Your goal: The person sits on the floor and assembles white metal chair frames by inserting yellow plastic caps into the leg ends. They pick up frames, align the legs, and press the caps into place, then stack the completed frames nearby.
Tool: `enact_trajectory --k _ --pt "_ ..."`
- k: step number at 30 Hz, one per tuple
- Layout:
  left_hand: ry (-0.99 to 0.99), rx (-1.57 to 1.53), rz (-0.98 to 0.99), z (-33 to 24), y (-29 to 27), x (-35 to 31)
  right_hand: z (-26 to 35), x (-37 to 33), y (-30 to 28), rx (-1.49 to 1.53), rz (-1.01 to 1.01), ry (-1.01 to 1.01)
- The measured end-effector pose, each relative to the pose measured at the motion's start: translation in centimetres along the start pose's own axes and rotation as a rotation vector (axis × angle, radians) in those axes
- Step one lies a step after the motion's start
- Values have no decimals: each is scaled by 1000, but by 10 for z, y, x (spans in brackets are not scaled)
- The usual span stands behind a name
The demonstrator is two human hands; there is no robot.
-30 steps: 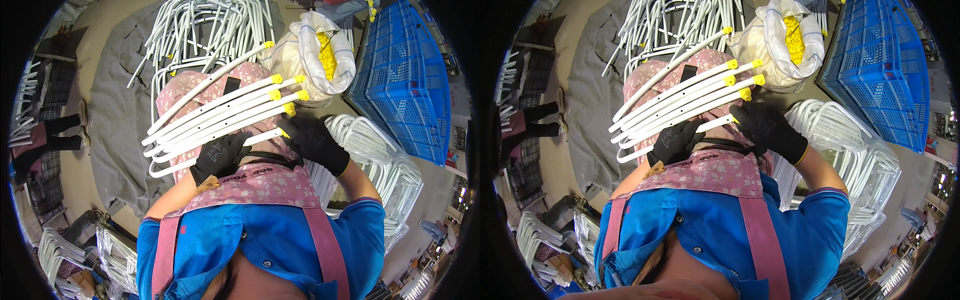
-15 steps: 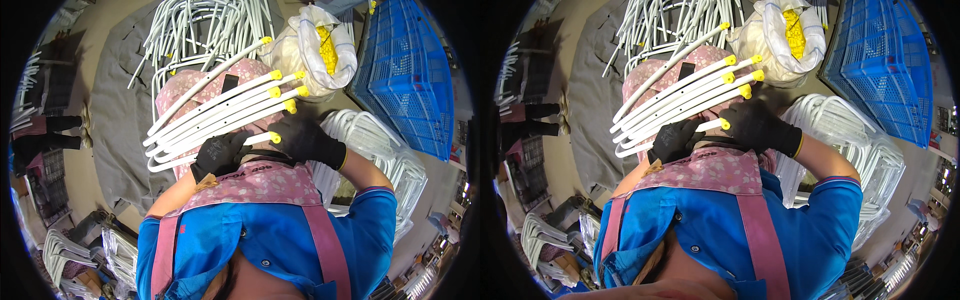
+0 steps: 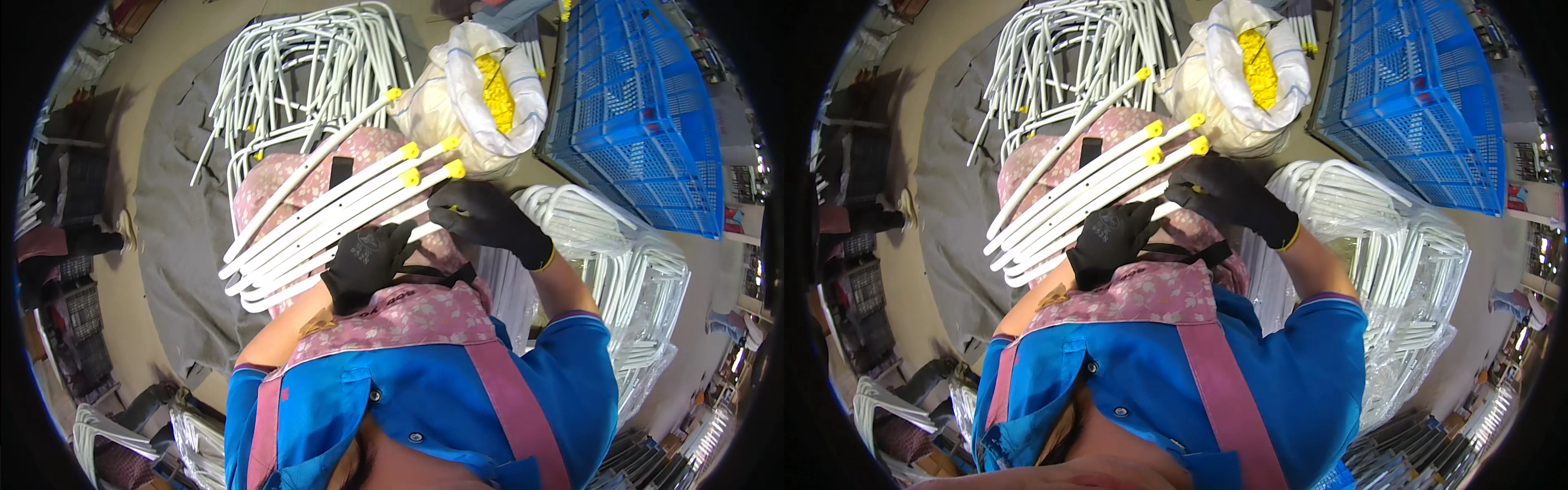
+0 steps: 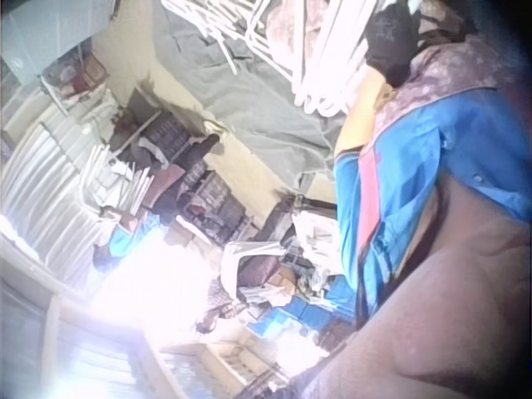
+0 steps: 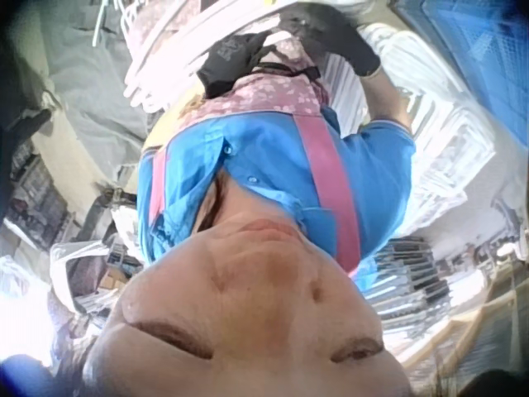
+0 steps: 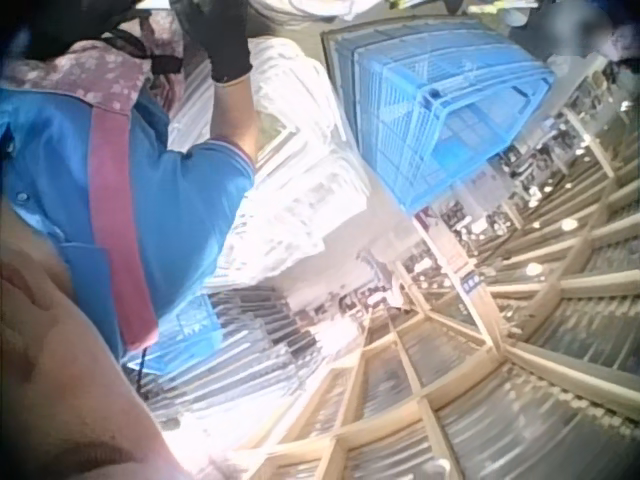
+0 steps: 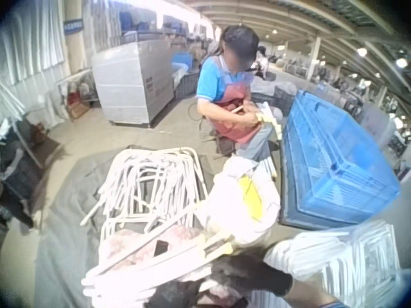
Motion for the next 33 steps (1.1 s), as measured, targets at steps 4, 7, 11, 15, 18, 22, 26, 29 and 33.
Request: enact_trajectory --k 4,7,11,15,18,22,26,29,33 --pt "274 59 -227 -5 -23 1 -29 -16 -20 -7 -198 21" --pt "111 -41 -366 24 -54 5 -72 -33 -50 -102 -448 159" --pt "-126 422 -667 66 -83 24 -162 -33 -79 141 -613 430" --pt "-222 413 -449 82 -70 36 -235 -5 -80 -391 -646 541" --pt "-236 367 -395 76 -68 29 -288 14 -61 -505 -506 664" --pt "-143 302 -389 60 -69 22 -349 22 -36 -478 -395 720" --pt "-135 318 -384 55 -71 25 -387 18 -23 -589 -427 603" --pt "-144 268 -353 55 -71 27 -393 6 -25 -639 -556 521" --pt "-151 134 -247 57 -67 32 -344 2 -47 -879 -716 235"
Point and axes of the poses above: each hand's wrist, its own x-axis towards the middle knuckle, its own y-axis out of the palm, z = x × y, the point moved 4 cm from there along x, towards the middle knuckle
